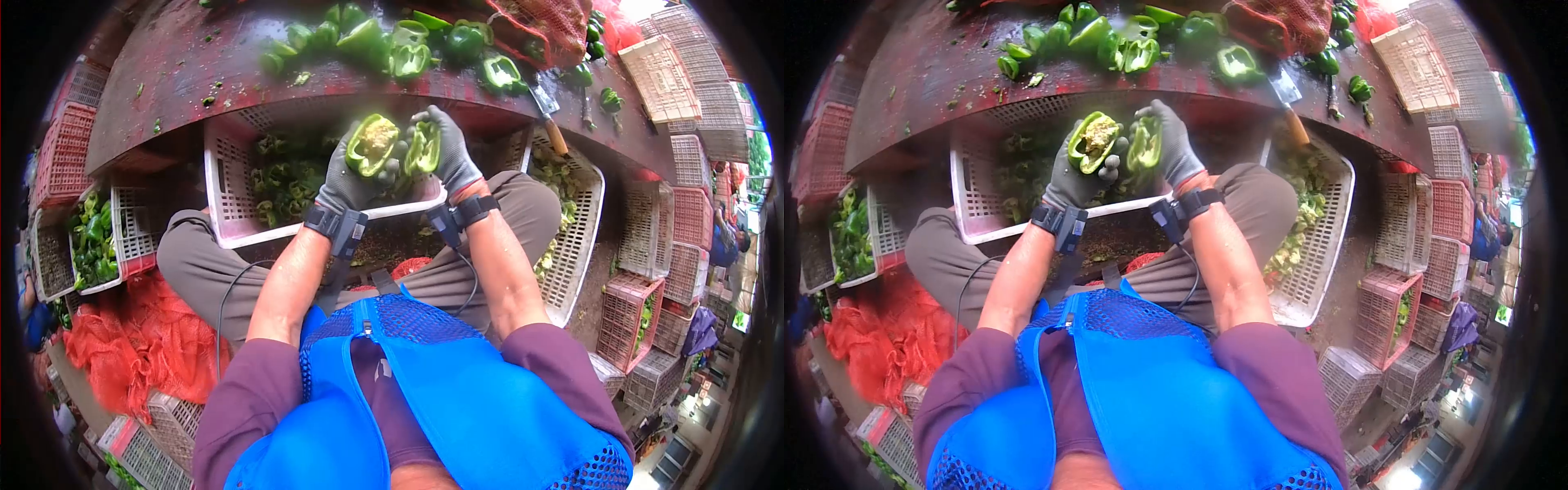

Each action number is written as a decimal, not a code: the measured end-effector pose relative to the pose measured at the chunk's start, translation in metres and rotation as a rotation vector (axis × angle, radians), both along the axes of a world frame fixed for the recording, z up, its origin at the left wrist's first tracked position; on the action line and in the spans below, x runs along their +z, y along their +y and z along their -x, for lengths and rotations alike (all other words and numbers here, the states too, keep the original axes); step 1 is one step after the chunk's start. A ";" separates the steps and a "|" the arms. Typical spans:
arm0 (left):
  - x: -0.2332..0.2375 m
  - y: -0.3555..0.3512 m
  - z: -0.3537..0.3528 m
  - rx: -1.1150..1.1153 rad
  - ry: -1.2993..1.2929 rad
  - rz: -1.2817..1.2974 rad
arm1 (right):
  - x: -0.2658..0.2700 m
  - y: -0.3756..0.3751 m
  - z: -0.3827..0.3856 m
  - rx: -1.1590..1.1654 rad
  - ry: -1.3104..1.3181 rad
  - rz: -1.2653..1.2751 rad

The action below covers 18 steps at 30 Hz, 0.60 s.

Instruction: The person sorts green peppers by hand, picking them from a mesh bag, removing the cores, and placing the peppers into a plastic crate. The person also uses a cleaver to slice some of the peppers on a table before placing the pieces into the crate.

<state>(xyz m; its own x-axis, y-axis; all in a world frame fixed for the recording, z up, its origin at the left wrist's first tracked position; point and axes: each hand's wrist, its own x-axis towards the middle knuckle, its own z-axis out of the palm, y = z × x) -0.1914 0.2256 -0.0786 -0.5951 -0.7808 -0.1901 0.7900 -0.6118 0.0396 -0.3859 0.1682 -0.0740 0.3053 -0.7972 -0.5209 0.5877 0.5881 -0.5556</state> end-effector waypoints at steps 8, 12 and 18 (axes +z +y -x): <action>0.001 0.007 -0.004 0.017 -0.179 0.056 | 0.057 0.020 -0.019 0.471 1.058 0.934; 0.031 0.021 0.011 0.080 -0.496 0.049 | 0.068 0.035 -0.038 0.581 1.466 0.986; 0.035 0.022 -0.009 -0.035 -1.061 0.495 | 0.043 0.042 -0.041 0.559 1.302 1.032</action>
<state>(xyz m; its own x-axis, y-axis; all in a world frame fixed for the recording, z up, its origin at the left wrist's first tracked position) -0.1825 0.2481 -0.0437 -0.3433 -0.8951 -0.2844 0.2005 -0.3656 0.9089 -0.3447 0.2098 -0.0314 0.4667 -0.8842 -0.0201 -0.6364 -0.3200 -0.7019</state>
